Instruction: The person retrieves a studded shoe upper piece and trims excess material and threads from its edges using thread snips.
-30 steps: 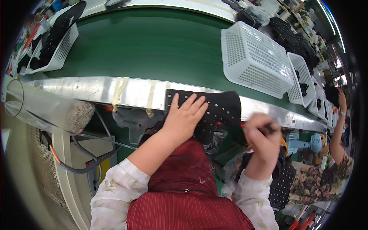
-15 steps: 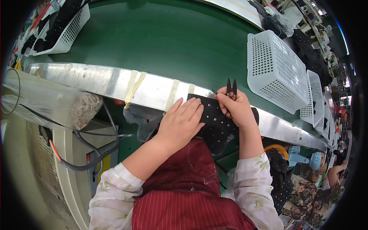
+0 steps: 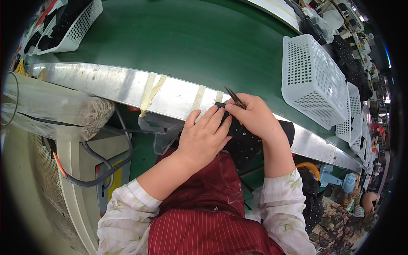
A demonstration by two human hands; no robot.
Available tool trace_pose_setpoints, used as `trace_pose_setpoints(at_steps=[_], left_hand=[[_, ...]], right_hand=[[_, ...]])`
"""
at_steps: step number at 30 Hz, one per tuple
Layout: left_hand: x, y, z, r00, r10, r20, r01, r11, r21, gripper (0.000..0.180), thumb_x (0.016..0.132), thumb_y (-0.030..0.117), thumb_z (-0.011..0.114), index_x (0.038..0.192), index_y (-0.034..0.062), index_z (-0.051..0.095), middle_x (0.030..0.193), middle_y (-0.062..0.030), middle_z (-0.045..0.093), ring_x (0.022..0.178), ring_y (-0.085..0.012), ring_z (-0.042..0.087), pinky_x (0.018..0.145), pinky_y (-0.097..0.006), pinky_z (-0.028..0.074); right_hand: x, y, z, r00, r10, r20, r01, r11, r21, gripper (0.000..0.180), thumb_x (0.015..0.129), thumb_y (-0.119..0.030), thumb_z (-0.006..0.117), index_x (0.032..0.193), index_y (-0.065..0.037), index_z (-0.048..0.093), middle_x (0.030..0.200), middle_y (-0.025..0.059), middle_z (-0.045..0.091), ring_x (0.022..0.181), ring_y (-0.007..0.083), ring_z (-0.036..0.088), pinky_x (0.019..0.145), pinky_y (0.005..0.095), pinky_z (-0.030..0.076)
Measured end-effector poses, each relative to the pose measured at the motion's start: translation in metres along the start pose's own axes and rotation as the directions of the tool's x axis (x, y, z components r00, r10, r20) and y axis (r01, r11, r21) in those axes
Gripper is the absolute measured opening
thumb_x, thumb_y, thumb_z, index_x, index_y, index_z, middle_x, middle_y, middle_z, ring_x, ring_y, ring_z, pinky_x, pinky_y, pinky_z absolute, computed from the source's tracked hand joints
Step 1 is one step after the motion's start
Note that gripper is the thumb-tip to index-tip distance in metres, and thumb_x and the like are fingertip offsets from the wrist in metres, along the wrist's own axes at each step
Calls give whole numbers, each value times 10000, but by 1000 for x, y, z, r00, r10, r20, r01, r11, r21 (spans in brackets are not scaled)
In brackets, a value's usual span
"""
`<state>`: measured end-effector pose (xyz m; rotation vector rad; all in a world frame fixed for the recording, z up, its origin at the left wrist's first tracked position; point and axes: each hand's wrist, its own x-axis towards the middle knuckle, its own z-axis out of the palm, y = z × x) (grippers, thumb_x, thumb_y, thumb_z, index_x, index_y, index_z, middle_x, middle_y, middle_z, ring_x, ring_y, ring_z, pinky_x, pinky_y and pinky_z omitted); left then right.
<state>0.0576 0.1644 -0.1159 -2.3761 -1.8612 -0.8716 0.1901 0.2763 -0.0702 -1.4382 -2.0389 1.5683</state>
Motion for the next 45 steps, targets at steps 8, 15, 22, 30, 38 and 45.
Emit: trace_pose_setpoints(at_steps=[8, 15, 22, 30, 38, 45], left_hand=[[-2, -1, 4, 1000, 1, -14, -2, 1000, -24, 441, 736, 285, 688, 1130, 111, 598, 1183, -83, 540, 1140, -226, 485, 909, -423, 357], [-3, -2, 5, 1000, -4, -23, 3, 999, -39, 443, 738, 285, 685, 1131, 102, 595, 1184, -89, 538, 1155, -240, 475, 939, -440, 343], [1, -2, 2, 999, 42, -1, -42, 999, -6, 458, 743, 275, 679, 1146, 84, 576, 1182, -107, 530, 1177, -256, 458, 996, -465, 302], [8, -2, -6, 991, 71, 109, -75, 997, 32, 432, 756, 276, 665, 1116, 64, 558, 1136, -142, 515, 1160, -274, 465, 941, -431, 337], [9, 0, -3, 991, 90, 103, -95, 995, 43, 426, 762, 280, 655, 1111, 57, 552, 1146, -153, 524, 1149, -285, 480, 928, -412, 360], [9, 3, -2, 994, 67, 89, -69, 997, 26, 458, 728, 257, 697, 1117, 57, 563, 1163, -148, 507, 1131, -280, 495, 920, -405, 394]], right_hand=[[10, 0, -1, 1000, 4, 21, -2, 994, -110, 262, 810, -198, 579, 871, 55, 609, 679, 132, 603, 617, 187, 563, 609, 318, 467], [9, -7, 1, 999, 32, -7, -33, 983, -181, 248, 781, -171, 571, 856, 60, 618, 698, 174, 622, 636, 238, 604, 611, 336, 481], [10, -7, 4, 998, 59, -31, -65, 975, -213, 207, 793, -155, 594, 829, 48, 609, 665, 61, 593, 635, 103, 524, 595, 272, 438], [0, 7, -7, 998, -36, -52, 32, 997, -64, 167, 786, -108, 616, 895, 18, 606, 684, 2, 573, 616, 67, 489, 568, 237, 406], [-23, 23, -25, 988, 69, -135, -51, 990, 128, 149, 792, -137, 631, 839, 0, 597, 686, 11, 567, 643, 78, 513, 602, 249, 435], [-16, 29, -15, 960, -17, -281, -23, 990, -136, 147, 799, -128, 600, 759, 4, 551, 644, 16, 540, 606, 92, 480, 571, 251, 406]])
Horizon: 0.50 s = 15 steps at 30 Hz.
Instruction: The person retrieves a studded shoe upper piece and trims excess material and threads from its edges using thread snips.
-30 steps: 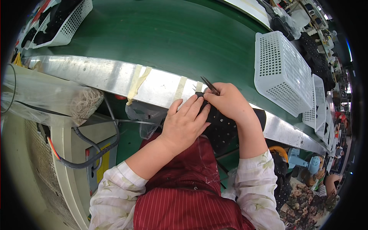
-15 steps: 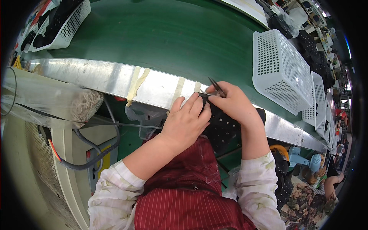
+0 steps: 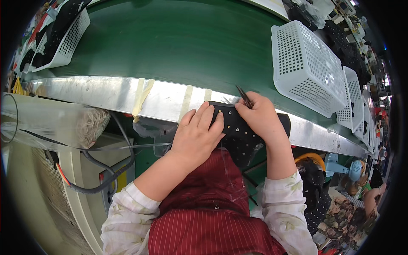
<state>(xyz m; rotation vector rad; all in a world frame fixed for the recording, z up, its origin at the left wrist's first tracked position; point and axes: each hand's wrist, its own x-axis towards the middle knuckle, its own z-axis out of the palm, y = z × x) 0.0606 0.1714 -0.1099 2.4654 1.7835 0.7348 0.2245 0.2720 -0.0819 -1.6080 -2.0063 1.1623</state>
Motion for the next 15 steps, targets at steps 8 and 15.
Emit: trace_pose_setpoints(at_steps=[8, 15], left_hand=[[-1, 1, -2, 1000, -6, 16, 6, 1000, 8, 462, 733, 255, 689, 1127, 53, 556, 1225, -159, 489, 1152, -286, 484, 930, -409, 398], [6, 5, -8, 997, -33, 70, 31, 999, 18, 499, 750, 322, 668, 1136, 34, 537, 1247, -170, 494, 1163, -302, 481, 935, -416, 390]], right_hand=[[-7, -14, 1, 999, 37, -3, -37, 996, -77, 219, 805, -168, 568, 827, 50, 583, 728, 206, 605, 699, 342, 604, 652, 375, 472], [-5, -5, 4, 997, -40, -60, 32, 992, -123, 218, 789, -156, 586, 764, 53, 532, 642, 156, 557, 582, 204, 527, 593, 321, 442]])
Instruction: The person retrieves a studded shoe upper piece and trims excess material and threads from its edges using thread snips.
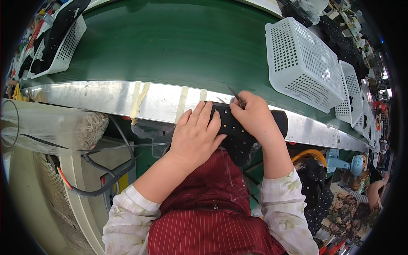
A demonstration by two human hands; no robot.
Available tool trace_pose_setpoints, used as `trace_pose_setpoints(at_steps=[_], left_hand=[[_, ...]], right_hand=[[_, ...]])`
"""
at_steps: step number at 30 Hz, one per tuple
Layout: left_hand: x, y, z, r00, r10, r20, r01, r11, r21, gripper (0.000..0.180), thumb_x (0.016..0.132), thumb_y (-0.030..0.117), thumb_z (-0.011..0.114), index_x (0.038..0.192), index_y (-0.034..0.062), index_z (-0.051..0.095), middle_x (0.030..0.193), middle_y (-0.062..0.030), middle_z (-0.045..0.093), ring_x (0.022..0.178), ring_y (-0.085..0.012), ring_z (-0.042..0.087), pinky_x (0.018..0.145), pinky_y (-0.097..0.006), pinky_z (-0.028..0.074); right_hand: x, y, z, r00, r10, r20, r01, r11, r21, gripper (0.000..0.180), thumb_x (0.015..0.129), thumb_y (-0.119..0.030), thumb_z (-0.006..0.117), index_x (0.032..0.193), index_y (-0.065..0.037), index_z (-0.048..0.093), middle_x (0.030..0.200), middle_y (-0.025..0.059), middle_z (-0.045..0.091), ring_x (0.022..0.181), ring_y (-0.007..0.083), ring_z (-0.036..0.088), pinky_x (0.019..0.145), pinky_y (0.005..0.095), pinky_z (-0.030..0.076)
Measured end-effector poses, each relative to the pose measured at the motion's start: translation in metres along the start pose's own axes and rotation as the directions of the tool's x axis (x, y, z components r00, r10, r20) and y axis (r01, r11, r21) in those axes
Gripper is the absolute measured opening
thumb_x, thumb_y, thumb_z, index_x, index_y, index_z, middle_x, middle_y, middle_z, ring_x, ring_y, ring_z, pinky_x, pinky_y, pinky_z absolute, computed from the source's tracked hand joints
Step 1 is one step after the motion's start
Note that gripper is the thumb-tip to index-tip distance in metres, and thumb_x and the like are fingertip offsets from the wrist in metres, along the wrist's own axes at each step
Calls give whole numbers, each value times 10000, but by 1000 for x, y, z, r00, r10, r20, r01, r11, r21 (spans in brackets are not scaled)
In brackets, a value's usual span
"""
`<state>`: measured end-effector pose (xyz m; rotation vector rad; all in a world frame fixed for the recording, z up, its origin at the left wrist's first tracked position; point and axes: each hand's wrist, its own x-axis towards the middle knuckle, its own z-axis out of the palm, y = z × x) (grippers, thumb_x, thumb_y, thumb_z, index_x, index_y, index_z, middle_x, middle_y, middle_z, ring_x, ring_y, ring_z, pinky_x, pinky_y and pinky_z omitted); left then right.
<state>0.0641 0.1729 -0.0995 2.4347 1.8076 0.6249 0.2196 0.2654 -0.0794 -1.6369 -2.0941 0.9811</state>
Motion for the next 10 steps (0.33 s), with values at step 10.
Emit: trace_pose_setpoints(at_steps=[10], left_hand=[[7, 7, -7, 990, -70, 121, 66, 997, 41, 723, 764, 448, 627, 1289, -3, 418, 1293, -164, 464, 1226, -283, 413, 951, -410, 364]], right_hand=[[2, -6, -6, 1000, -29, -4, 29, 998, -52, 216, 785, -167, 583, 795, 47, 554, 691, 191, 588, 637, 266, 587, 625, 345, 457]])
